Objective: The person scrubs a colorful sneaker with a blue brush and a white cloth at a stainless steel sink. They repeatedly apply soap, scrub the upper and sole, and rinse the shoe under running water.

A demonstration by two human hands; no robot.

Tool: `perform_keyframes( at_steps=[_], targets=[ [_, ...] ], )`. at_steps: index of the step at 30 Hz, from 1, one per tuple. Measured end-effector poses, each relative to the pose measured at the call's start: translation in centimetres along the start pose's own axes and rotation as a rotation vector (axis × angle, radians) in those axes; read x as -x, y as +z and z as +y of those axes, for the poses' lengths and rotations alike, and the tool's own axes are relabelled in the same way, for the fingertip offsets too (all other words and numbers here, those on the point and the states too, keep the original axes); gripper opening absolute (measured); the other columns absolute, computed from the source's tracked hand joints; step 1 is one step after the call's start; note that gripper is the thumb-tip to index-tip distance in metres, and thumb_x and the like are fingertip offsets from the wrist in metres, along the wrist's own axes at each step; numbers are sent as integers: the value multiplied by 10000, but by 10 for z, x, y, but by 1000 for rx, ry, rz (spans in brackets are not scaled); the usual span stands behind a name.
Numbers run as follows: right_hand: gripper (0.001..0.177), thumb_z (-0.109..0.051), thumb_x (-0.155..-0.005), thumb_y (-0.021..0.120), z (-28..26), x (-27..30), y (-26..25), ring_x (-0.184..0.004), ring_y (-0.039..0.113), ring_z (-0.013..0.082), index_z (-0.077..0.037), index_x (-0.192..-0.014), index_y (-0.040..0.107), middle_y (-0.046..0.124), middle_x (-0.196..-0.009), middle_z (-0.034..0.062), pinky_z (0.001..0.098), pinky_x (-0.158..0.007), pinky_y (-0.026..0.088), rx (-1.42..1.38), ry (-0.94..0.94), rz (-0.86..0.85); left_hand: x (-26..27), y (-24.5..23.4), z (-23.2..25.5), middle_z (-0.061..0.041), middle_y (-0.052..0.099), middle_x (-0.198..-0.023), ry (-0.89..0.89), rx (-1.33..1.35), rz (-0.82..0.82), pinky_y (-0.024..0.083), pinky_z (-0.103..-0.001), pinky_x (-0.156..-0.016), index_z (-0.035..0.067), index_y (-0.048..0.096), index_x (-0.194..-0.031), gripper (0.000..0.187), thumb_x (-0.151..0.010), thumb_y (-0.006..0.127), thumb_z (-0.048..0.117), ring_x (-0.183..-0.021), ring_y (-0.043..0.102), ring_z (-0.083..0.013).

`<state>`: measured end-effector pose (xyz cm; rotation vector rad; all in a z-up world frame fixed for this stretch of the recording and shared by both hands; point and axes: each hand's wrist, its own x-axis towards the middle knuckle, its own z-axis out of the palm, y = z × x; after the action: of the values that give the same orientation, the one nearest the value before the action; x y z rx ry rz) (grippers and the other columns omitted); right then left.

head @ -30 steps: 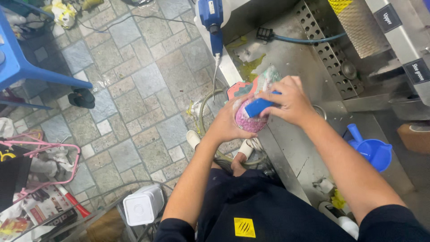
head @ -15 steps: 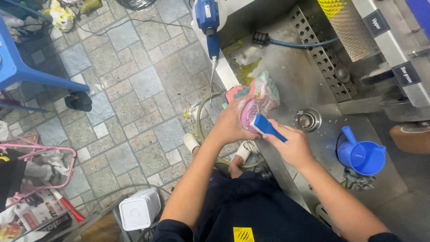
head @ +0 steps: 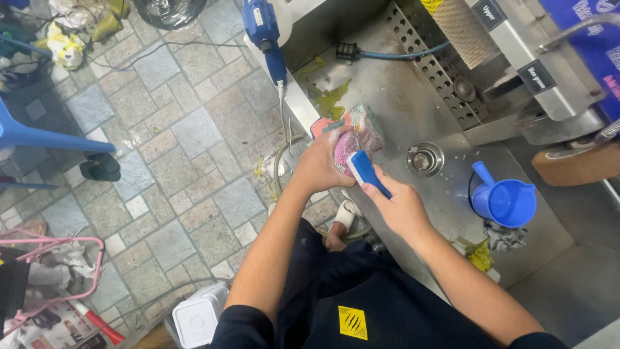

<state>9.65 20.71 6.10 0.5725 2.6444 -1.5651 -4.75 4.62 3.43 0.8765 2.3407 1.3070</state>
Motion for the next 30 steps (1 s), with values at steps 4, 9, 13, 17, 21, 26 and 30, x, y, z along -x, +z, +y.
perform_keyframes(
  at_steps=[4,9,13,17,21,26,30],
  targets=[
    [544,-430,-929,676,-4,-8,0,-922,764,260,-158,-1398,647,759,-1001,225,315,-842,546,206,158,49,-9,9,0,-209,641,-1299,39,-65,-12,481,-428,-1037,93,560,-1375,986,-487,912,334,-1248,593,-380],
    [499,-416,-954,678,-3,-59,12,-972,769,260,-103,-1344,668,750,-1064,228,334,-846,543,90,9,154,-16,13,-3,-186,661,-1264,-38,-83,-104,506,-413,-1005,69,569,-1317,957,-463,897,350,-1215,616,-360],
    [523,-400,-977,671,1,-42,12,-1006,759,269,-48,-1360,627,742,-1122,229,346,-850,542,30,-89,165,-19,13,-10,-188,667,-1247,-58,-93,-146,512,-418,-994,67,588,-1297,960,-457,904,407,-1186,634,-360],
    [576,-432,-902,668,-12,4,8,-827,775,273,-107,-1375,630,751,-952,227,355,-770,548,170,216,114,-25,11,-16,-204,670,-1251,109,-52,-127,498,-423,-1020,77,591,-1350,990,-461,886,398,-1193,633,-376],
    [565,-442,-898,672,-26,-2,13,-821,762,315,-140,-1375,645,749,-935,222,382,-735,545,229,265,168,-27,13,-19,-194,677,-1259,103,-56,-160,498,-422,-1017,85,593,-1350,970,-477,879,398,-1200,626,-368],
    [538,-464,-935,686,-36,-59,25,-919,732,367,-114,-1344,675,731,-1001,238,393,-783,549,247,157,285,-28,6,-19,-178,691,-1240,78,-56,-201,503,-417,-1028,83,617,-1271,903,-473,889,406,-1215,619,-362],
    [588,-473,-905,666,-34,-21,29,-886,745,356,-119,-1374,651,735,-998,229,391,-785,553,213,210,241,-29,3,-22,-182,690,-1229,94,-30,-221,501,-426,-1015,83,623,-1293,922,-467,886,395,-1199,617,-367]
  ],
)
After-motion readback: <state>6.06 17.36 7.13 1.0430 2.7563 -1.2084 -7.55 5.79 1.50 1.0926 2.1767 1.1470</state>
